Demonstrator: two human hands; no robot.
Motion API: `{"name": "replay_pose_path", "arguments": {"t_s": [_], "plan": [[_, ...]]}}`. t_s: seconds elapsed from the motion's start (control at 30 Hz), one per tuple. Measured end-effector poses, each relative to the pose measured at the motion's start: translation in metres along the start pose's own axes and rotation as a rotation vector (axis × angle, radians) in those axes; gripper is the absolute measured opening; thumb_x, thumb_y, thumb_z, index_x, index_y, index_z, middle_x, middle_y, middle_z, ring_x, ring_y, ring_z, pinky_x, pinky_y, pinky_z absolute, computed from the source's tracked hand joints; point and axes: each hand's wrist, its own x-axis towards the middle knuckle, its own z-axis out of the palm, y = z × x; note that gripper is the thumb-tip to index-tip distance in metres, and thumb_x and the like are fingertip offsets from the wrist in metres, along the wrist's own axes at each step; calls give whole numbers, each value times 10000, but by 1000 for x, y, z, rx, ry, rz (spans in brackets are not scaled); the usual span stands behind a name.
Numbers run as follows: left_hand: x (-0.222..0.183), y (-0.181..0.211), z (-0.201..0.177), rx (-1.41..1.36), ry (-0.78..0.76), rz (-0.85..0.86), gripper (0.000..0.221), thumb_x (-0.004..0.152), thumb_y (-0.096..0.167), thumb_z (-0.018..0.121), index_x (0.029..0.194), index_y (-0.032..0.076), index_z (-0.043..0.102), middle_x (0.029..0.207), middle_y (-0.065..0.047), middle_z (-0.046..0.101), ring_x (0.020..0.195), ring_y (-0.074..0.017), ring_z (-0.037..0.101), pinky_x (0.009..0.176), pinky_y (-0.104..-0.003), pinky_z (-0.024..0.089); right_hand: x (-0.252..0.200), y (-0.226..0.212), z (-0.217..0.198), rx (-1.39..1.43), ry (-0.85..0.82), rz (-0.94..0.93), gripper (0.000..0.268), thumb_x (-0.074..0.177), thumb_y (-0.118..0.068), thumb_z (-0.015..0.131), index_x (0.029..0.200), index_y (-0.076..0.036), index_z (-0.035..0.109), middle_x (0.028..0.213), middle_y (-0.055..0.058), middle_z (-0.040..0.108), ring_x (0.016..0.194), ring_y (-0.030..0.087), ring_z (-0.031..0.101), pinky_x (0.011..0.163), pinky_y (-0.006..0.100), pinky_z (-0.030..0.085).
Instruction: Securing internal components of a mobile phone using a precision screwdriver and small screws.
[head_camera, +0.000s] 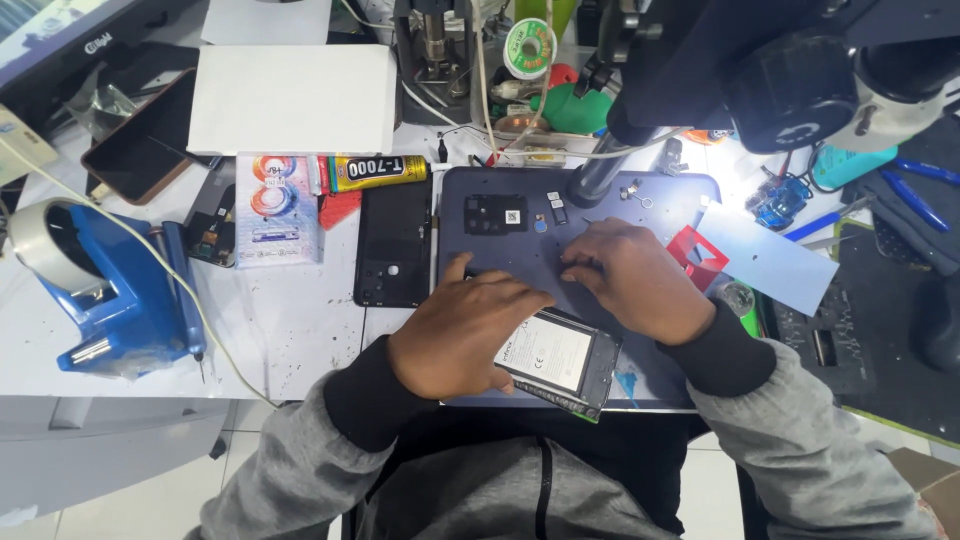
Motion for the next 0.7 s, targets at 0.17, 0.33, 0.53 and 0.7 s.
{"name": "replay_pose_path", "arguments": {"t_s": [0.17, 0.33, 0.53, 0.7], "plan": [[4, 5, 0, 70, -55, 46, 879, 582, 61, 982, 1359, -28, 580, 1182, -304, 692, 1208, -470, 615, 1106, -861, 77, 1, 12, 8, -221, -37, 73, 79, 917, -80, 679, 948, -61, 749, 816, 138, 691, 860, 332, 693, 744, 417, 561], [13, 6, 13, 172, -64, 98, 821, 573, -13, 954, 1322, 7, 620, 1156, -260, 714, 1214, -443, 623, 1106, -859, 120, 6, 8, 17, -198, 105, -45, 87, 935, -50, 659, 970, -40, 738, 829, 149, 662, 865, 362, 668, 735, 430, 553], [7, 5, 20, 274, -55, 128, 745, 619, -77, 872, 1316, 49, 641, 1232, -252, 693, 1347, -485, 508, 1079, -847, 179, 20, 5, 35, -74, 191, -163, 121, 872, -112, 761, 988, -83, 752, 870, 129, 629, 898, 375, 638, 756, 462, 551], [-24, 17, 24, 243, 46, 61, 1047, 560, 316, 961, 1469, 124, 479, 1454, -232, 457, 1453, -451, 317, 1149, -707, 199, 17, 21, 33, -130, 313, -307, 120, 983, -69, 675, 881, -14, 643, 877, 139, 586, 832, 350, 531, 818, 453, 437]]}}
